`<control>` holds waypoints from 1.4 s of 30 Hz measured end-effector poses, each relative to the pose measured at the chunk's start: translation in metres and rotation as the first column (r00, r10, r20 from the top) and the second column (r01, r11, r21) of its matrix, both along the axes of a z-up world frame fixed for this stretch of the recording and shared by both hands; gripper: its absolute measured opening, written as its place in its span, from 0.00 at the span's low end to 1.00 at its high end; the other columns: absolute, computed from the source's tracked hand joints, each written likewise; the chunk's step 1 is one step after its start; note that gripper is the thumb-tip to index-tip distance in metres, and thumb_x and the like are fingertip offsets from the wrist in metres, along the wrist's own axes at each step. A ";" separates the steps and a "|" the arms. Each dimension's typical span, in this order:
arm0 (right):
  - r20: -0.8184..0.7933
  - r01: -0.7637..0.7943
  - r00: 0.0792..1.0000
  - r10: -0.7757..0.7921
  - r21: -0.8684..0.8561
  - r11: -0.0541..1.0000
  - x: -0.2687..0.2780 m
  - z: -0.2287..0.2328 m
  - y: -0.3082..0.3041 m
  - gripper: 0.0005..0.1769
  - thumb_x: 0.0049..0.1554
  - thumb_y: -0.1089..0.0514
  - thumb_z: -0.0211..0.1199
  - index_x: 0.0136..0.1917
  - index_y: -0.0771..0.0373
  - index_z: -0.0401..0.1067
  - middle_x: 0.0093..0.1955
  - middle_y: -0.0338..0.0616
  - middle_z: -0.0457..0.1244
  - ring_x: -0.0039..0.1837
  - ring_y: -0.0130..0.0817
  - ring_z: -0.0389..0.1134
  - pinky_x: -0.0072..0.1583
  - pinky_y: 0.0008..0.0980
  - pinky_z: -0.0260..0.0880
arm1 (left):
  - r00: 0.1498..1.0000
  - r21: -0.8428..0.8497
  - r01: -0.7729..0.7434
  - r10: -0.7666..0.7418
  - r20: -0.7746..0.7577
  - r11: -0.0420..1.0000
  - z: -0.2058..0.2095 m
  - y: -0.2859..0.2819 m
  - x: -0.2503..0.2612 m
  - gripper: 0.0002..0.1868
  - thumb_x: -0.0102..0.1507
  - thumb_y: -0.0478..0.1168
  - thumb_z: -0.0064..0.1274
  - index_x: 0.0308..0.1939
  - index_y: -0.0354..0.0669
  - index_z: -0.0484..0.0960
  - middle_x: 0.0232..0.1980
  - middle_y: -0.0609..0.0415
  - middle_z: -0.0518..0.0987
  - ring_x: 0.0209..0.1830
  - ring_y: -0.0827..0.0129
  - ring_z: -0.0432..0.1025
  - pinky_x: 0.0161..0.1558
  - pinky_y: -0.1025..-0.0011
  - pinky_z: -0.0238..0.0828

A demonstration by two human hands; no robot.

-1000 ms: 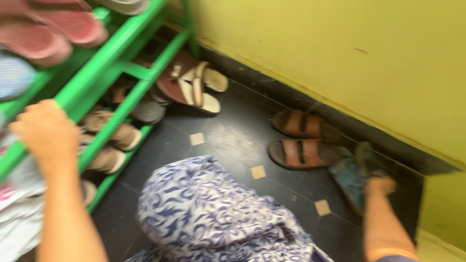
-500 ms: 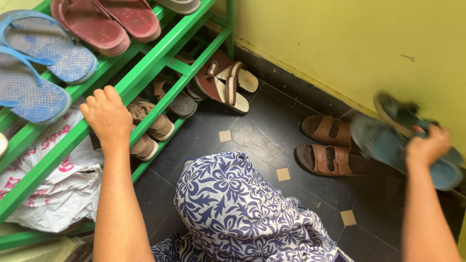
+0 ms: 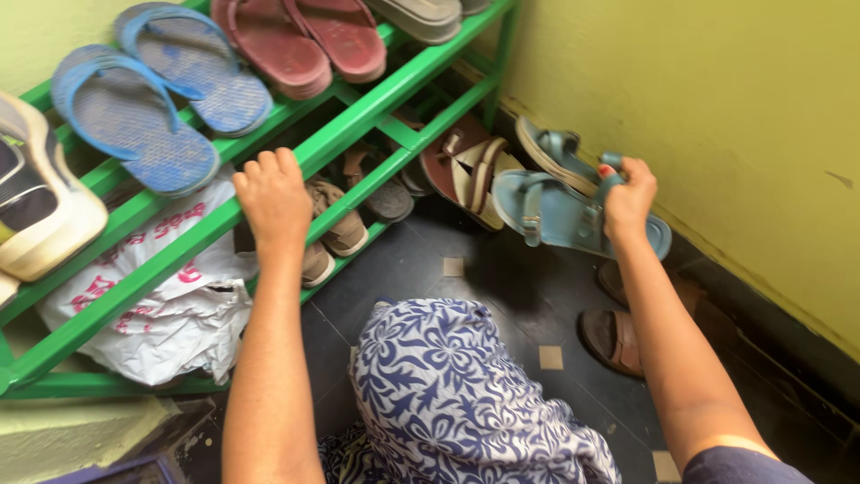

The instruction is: The person organizes various footwear on a green metal shoe rack. They pick up flip-flops, sandals, and sneakers from the floor and place them on the rack shelves, arranging them neatly.

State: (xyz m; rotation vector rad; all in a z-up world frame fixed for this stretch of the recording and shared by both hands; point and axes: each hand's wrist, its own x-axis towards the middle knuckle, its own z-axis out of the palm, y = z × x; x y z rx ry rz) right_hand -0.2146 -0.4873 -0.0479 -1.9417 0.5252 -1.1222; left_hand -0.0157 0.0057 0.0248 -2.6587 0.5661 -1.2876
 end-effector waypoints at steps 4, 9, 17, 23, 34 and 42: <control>0.029 -0.058 0.998 0.058 -0.010 0.998 0.073 0.019 0.036 0.08 0.54 0.69 0.70 0.49 0.69 0.79 0.47 0.46 0.67 0.50 0.35 0.66 0.54 0.32 0.66 | 1.000 -0.024 -0.007 0.008 0.021 1.000 -0.001 -0.002 0.001 0.01 0.65 0.38 0.47 0.39 0.47 0.72 0.37 0.54 0.71 0.38 0.60 0.68 0.43 0.62 0.62; 0.054 -0.070 0.997 0.063 0.147 0.987 0.173 0.024 0.086 0.07 0.53 0.67 0.70 0.47 0.69 0.79 0.45 0.43 0.70 0.46 0.30 0.68 0.50 0.30 0.68 | 0.998 -0.028 -0.018 0.019 0.054 0.999 0.000 -0.002 0.002 0.01 0.64 0.37 0.47 0.38 0.47 0.72 0.36 0.55 0.71 0.36 0.62 0.68 0.42 0.63 0.61; 0.253 -0.216 0.962 0.103 0.472 0.855 0.300 -0.022 0.141 0.05 0.60 0.65 0.66 0.47 0.70 0.78 0.40 0.39 0.67 0.42 0.26 0.61 0.45 0.30 0.64 | 0.994 -0.048 -0.046 0.050 0.096 0.998 0.001 -0.005 0.004 0.01 0.62 0.37 0.49 0.37 0.48 0.73 0.34 0.57 0.70 0.34 0.64 0.67 0.39 0.64 0.61; 0.060 -0.398 0.914 0.401 0.317 0.861 0.346 -0.041 0.162 0.27 0.47 0.70 0.67 0.60 0.65 0.66 0.55 0.45 0.66 0.56 0.34 0.66 0.56 0.32 0.67 | 0.991 -0.036 -0.069 0.073 0.110 0.997 -0.003 -0.005 0.008 0.03 0.61 0.37 0.50 0.36 0.50 0.72 0.32 0.59 0.68 0.32 0.66 0.66 0.38 0.66 0.59; -0.303 -0.222 0.949 0.081 -0.468 0.855 0.261 -0.029 0.137 0.13 0.58 0.60 0.68 0.57 0.60 0.80 0.55 0.51 0.66 0.60 0.53 0.63 0.61 0.47 0.65 | 0.993 -0.051 -0.063 0.068 0.099 0.997 -0.001 -0.006 0.005 0.03 0.64 0.38 0.49 0.36 0.49 0.72 0.33 0.58 0.68 0.34 0.65 0.66 0.39 0.65 0.60; -0.251 -0.172 0.968 -0.008 -0.688 0.705 0.275 -0.043 0.153 0.18 0.52 0.60 0.68 0.57 0.60 0.81 0.50 0.47 0.65 0.55 0.49 0.63 0.53 0.45 0.61 | 0.996 -0.054 -0.064 0.067 0.055 0.997 -0.003 -0.007 0.004 0.03 0.61 0.38 0.51 0.38 0.49 0.73 0.34 0.58 0.69 0.35 0.64 0.66 0.40 0.65 0.59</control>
